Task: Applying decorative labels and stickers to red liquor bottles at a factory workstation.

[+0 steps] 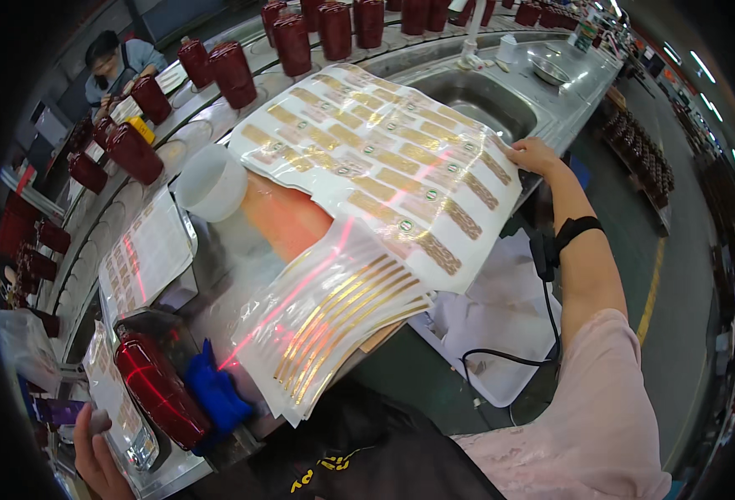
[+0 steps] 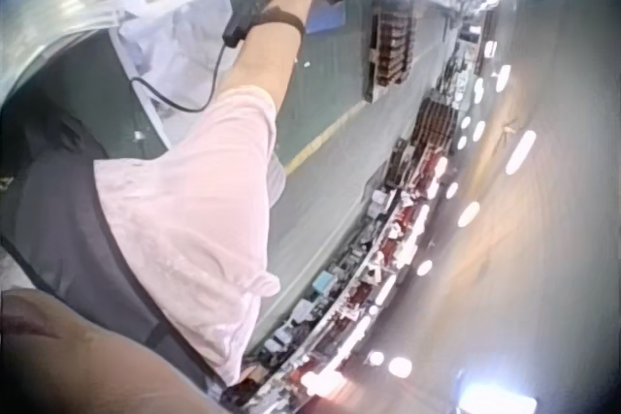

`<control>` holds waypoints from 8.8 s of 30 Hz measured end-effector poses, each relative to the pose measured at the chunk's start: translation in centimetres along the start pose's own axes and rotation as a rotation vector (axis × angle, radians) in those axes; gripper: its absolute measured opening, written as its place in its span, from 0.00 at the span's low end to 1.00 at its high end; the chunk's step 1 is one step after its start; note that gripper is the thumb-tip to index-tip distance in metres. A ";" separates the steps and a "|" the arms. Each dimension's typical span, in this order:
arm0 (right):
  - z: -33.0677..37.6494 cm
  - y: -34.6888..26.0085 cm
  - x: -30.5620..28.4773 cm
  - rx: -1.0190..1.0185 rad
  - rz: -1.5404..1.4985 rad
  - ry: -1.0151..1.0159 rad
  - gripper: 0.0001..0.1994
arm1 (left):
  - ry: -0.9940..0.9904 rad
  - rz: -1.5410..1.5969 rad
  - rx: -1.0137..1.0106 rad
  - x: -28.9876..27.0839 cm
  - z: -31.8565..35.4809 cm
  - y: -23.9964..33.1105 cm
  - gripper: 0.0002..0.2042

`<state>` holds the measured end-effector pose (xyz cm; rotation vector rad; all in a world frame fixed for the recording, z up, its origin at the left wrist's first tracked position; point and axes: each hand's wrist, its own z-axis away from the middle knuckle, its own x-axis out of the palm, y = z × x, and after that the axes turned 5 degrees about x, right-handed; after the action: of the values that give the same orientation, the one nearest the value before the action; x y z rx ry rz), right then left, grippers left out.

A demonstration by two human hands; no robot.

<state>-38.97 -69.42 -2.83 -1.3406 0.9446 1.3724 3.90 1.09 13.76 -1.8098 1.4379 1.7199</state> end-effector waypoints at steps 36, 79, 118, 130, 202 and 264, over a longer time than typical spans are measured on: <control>11.7 -40.9 -1.6 -0.821 -0.380 0.035 0.26 | 0.325 0.655 -0.310 12.9 11.5 -10.3 0.16; 14.0 -21.2 -10.0 -0.162 0.497 0.354 0.20 | 0.236 0.557 -0.184 14.2 11.3 -11.8 0.15; 0.8 -9.2 -3.6 0.091 0.439 0.066 0.20 | 0.269 0.398 -0.277 14.5 11.8 -12.0 0.14; -3.4 0.5 1.1 0.329 -0.028 -0.077 0.26 | 0.277 0.350 -0.296 15.2 11.9 -12.9 0.13; 40.4 -45.1 -14.8 -1.657 -0.448 0.157 0.10 | 0.171 0.663 0.481 6.6 -0.7 -5.0 0.39; 41.2 -43.8 5.3 -0.928 -1.058 -0.538 0.31 | -0.181 0.929 -0.057 9.8 1.4 -7.4 0.08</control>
<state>-6.37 -18.65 -0.07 -1.5884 -0.8183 1.1619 6.90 1.11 1.75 -0.9722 2.3604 2.2290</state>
